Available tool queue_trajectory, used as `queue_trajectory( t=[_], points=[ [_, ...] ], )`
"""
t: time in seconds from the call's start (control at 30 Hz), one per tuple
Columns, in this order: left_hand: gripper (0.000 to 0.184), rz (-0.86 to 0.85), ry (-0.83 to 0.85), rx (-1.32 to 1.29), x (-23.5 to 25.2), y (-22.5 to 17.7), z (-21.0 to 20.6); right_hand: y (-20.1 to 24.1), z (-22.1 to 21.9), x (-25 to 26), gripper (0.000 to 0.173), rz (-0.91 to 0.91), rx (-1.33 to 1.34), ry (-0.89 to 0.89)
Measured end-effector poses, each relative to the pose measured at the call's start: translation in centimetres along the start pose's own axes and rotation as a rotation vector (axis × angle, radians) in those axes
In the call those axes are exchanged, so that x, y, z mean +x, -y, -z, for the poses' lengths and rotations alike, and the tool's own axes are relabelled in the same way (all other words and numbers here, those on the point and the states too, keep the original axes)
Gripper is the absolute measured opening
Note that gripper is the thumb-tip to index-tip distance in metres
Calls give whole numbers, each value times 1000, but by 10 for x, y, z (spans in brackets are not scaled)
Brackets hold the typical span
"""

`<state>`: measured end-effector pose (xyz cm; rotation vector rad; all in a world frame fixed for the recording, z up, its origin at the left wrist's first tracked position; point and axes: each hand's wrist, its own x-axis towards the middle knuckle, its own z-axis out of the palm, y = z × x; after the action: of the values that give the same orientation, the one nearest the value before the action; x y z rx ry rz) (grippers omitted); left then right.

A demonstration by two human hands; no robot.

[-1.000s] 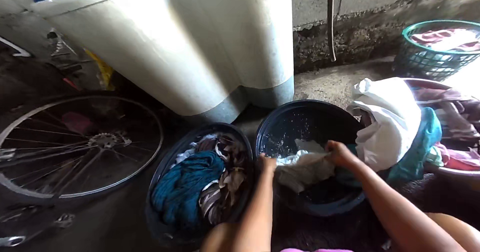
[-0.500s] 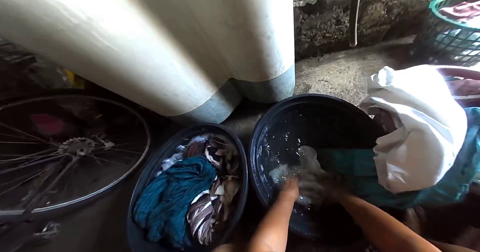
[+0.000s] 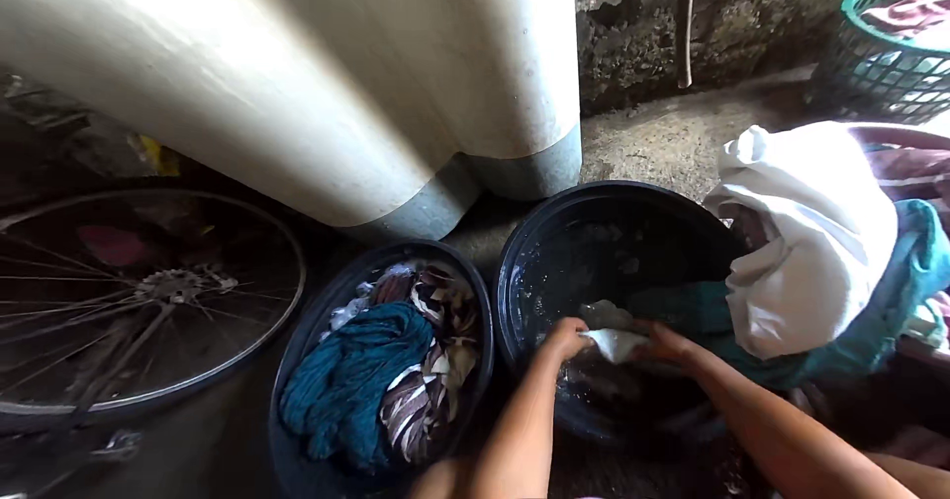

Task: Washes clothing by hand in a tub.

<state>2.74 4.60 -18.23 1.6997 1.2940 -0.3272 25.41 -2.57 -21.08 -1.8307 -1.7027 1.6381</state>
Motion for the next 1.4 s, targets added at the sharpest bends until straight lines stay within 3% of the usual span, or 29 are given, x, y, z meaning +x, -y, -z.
queue_trajectory(
  t=[0.07, 0.1, 0.2, 0.27, 0.3, 0.37, 0.4, 0.47, 0.53, 0.63, 0.73, 0.87, 0.93, 1.0, 1.1, 1.2, 1.3, 1.4],
  points=[
    [34, -169, 15, 58, -31, -44, 23, 29, 4, -8, 99, 133, 23, -48],
    [32, -268, -13, 91, -50, -67, 31, 48, 6, -16, 93, 165, -4, -71],
    [24, -540, -329, 90, -104, -108, 45, 108, 17, -46, 41, 238, 9, -259],
    [32, -708, -625, -117, -124, -106, 54, 149, 33, -76, 30, 277, 83, -388],
    [54, -745, -698, -200, -131, -101, 60, 167, 41, -90, 30, 308, 138, -447],
    [120, -683, -702, -259, -147, -89, 62, 200, 54, -118, 31, 363, 280, -517],
    [140, -647, -672, -314, -151, -83, 56, 218, 59, -131, 30, 383, 353, -542],
    [158, -603, -634, -437, -146, -72, 33, 254, 63, -156, 26, 416, 483, -581],
    [150, -502, -598, -590, -141, -70, 12, 287, 63, -176, 23, 469, 586, -605],
    [119, -359, -616, -618, -130, -77, -3, 330, 64, -195, 17, 605, 725, -662],
    [107, -314, -760, -644, -108, -79, -8, 360, 68, -217, 12, 698, 874, -707],
    [43, -242, -855, -931, -112, -101, 24, 337, 79, -223, 22, 832, 1077, -733],
    [28, -271, -878, -1106, -116, -99, 36, 296, 87, -212, 27, 926, 1106, -729],
    [28, -367, -894, -1210, -119, -86, 44, 245, 91, -192, 30, 803, 1168, -756],
    [32, -469, -809, -1598, -124, -89, 59, 158, 75, -144, 42, 256, 1083, -791],
    [30, -460, -756, -1623, -122, -103, 53, 105, 30, -104, 74, -159, 1068, -589],
    [31, -428, -663, -1396, -121, -106, 33, 103, -7, -76, 86, -244, 1276, -345],
    [36, -594, -528, -1150, -133, -105, 23, 115, -22, -54, 102, -45, 1395, -71]
  ],
)
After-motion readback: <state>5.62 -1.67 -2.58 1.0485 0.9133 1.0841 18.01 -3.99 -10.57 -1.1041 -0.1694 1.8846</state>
